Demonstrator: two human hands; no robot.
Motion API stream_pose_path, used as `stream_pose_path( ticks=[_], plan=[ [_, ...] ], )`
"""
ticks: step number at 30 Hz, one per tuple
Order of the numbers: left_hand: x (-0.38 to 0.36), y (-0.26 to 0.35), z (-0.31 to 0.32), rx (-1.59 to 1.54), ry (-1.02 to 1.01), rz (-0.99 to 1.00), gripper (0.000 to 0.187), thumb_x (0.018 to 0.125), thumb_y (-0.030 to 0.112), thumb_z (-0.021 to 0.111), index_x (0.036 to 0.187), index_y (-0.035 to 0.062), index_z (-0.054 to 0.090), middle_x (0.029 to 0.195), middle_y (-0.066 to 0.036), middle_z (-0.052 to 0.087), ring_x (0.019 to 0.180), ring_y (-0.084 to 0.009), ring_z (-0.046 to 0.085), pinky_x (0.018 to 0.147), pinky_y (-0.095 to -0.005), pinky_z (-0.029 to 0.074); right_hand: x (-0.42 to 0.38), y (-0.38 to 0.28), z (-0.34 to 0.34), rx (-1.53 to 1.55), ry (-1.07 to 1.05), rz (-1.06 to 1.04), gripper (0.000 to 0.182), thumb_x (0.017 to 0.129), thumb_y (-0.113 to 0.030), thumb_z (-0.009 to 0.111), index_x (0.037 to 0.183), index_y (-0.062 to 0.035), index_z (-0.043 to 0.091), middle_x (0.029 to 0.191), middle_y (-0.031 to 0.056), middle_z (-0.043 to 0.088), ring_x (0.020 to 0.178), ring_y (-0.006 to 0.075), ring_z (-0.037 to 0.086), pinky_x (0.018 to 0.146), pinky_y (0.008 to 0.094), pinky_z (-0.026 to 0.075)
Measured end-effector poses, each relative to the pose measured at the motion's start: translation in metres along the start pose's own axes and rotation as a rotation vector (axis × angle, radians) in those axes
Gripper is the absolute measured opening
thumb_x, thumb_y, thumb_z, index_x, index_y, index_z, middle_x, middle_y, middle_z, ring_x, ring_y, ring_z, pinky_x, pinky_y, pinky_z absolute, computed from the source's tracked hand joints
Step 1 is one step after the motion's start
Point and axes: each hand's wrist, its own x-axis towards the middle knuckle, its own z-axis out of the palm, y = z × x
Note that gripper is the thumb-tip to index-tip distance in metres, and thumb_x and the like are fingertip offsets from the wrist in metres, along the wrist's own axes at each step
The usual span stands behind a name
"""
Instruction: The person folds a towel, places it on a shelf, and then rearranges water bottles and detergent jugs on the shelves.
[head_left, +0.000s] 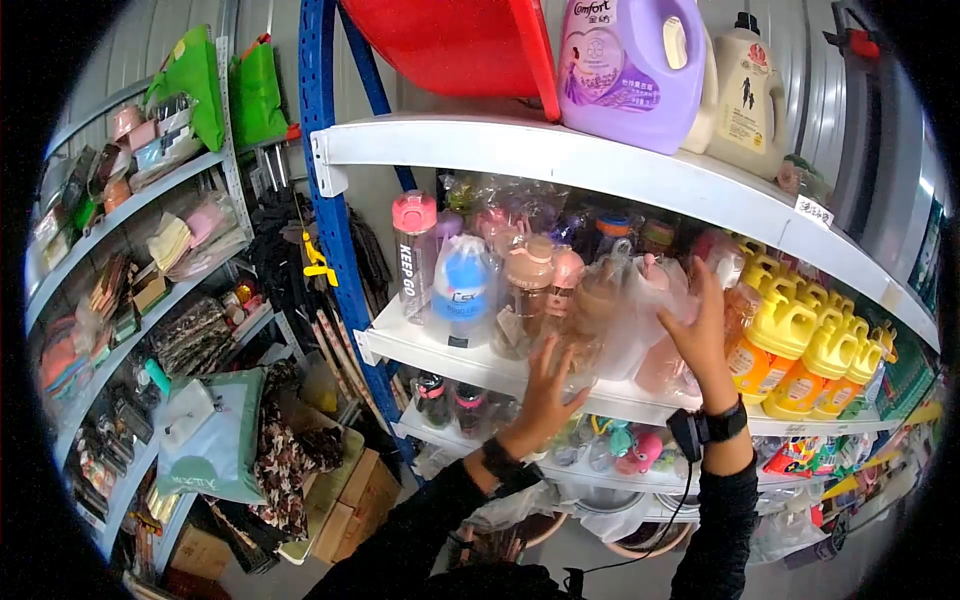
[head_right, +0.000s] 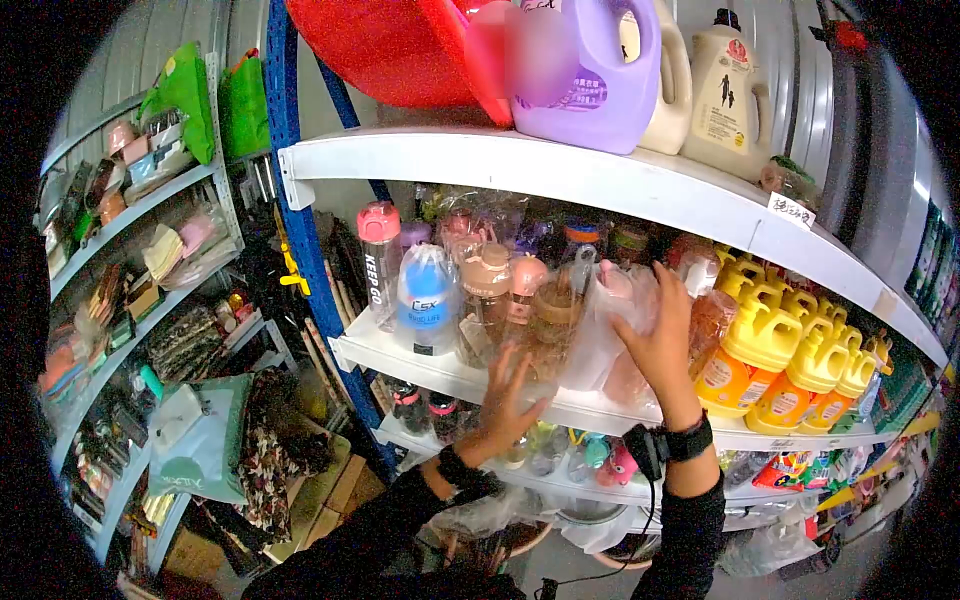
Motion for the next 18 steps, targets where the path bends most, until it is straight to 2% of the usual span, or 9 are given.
stream_pose_path(
  ticks=[3,5,7,8,9,11,13,15,18],
  plan=[
    [-0.009,-0.009,-0.026,-0.059,0.057,-0.015,0.062,0.071,0.014,0.064,0.124,0.0026,0.035,0.132,-0.022,0.023,0.122,-0.0384,0.026,0.099,-0.0456,0.024,-0.011,-0.021,-0.033,0.352,0.163,0.151,0.035,0.077,-0.005,0.056,0.110,0.0004,0.045,0.112,0.0108,0.046,0.100,0.0184,0.046,0.086,0.0282,0.037],
    [-0.008,-0.017,-0.035,-0.031,0.112,-0.018,0.055,0.072,0.012,0.062,0.121,0.0022,0.038,0.130,-0.021,0.027,0.120,-0.0375,0.029,0.099,-0.0439,0.024,-0.012,-0.069,-0.067,0.772,0.250,0.201,0.019,0.085,-0.013,0.050,0.098,-0.0005,0.049,0.098,0.0077,0.048,0.086,0.0149,0.049,0.078,0.0253,0.039],
    [-0.005,-0.023,-0.045,-0.036,0.167,-0.002,0.042,0.075,0.008,0.056,0.115,0.0018,0.044,0.125,-0.020,0.035,0.118,-0.0358,0.032,0.098,-0.0411,0.026,-0.015,-0.123,-0.098,1.646,-0.022,0.007,0.054,0.080,-0.058,0.042,0.098,-0.0068,0.048,0.094,0.0133,0.054,0.082,0.0237,0.051,0.079,0.0462,0.039],
    [-0.003,-0.028,-0.052,0.014,0.193,-0.029,0.041,0.074,0.007,0.056,0.114,0.0022,0.045,0.124,-0.020,0.035,0.117,-0.0359,0.033,0.097,-0.0410,0.027,0.002,-0.140,-0.107,1.873,-0.333,-0.350,0.048,0.082,-0.058,0.036,0.111,-0.0201,0.042,0.104,0.0141,0.052,0.096,0.0286,0.047,0.088,0.0520,0.029],
    [-0.001,-0.035,-0.058,0.064,0.219,-0.057,0.041,0.074,0.006,0.056,0.113,0.0027,0.045,0.122,-0.020,0.036,0.116,-0.0360,0.033,0.097,-0.0409,0.028,0.007,-0.152,-0.117,1.974,-0.485,-0.409,0.043,0.084,-0.053,0.034,0.111,-0.0213,0.045,0.104,0.0131,0.053,0.098,0.0276,0.048,0.089,0.0525,0.029],
    [0.007,-0.059,-0.075,0.124,0.308,-0.069,0.039,0.072,0.004,0.055,0.111,0.0031,0.046,0.118,-0.020,0.038,0.113,-0.0359,0.035,0.095,-0.0411,0.029,0.002,-0.169,-0.142,2.064,-0.544,-0.212,0.036,0.089,-0.045,0.030,0.110,-0.0238,0.049,0.104,0.0110,0.054,0.101,0.0258,0.050,0.093,0.0536,0.029],
    [0.023,-0.092,-0.100,0.175,0.409,-0.023,0.040,0.071,0.004,0.056,0.110,0.0026,0.045,0.112,-0.020,0.041,0.108,-0.0353,0.038,0.093,-0.0414,0.030,-0.020,-0.180,-0.148,2.134,-0.371,-0.151,0.034,0.092,-0.040,0.028,0.109,-0.0240,0.053,0.103,0.0078,0.056,0.102,0.0233,0.051,0.094,0.0534,0.029],
    [0.041,-0.130,-0.127,0.251,0.458,-0.053,0.044,0.069,0.005,0.058,0.110,0.0002,0.042,0.106,-0.019,0.042,0.103,-0.0348,0.041,0.090,-0.0407,0.032,-0.027,-0.176,-0.150,2.165,-0.336,-0.166,0.038,0.091,-0.041,0.027,0.108,-0.0221,0.055,0.103,0.0036,0.057,0.103,0.0207,0.050,0.094,0.0513,0.031],
    [0.063,-0.184,-0.149,0.316,0.487,-0.148,0.055,0.066,0.010,0.065,0.111,-0.0050,0.038,0.104,-0.020,0.042,0.099,-0.0335,0.043,0.087,-0.0372,0.035,-0.022,-0.149,-0.168,2.152,-0.573,-0.221,0.046,0.089,-0.047,0.027,0.106,-0.0188,0.059,0.106,-0.0012,0.057,0.106,0.0174,0.047,0.094,0.0464,0.034]
  ],
)
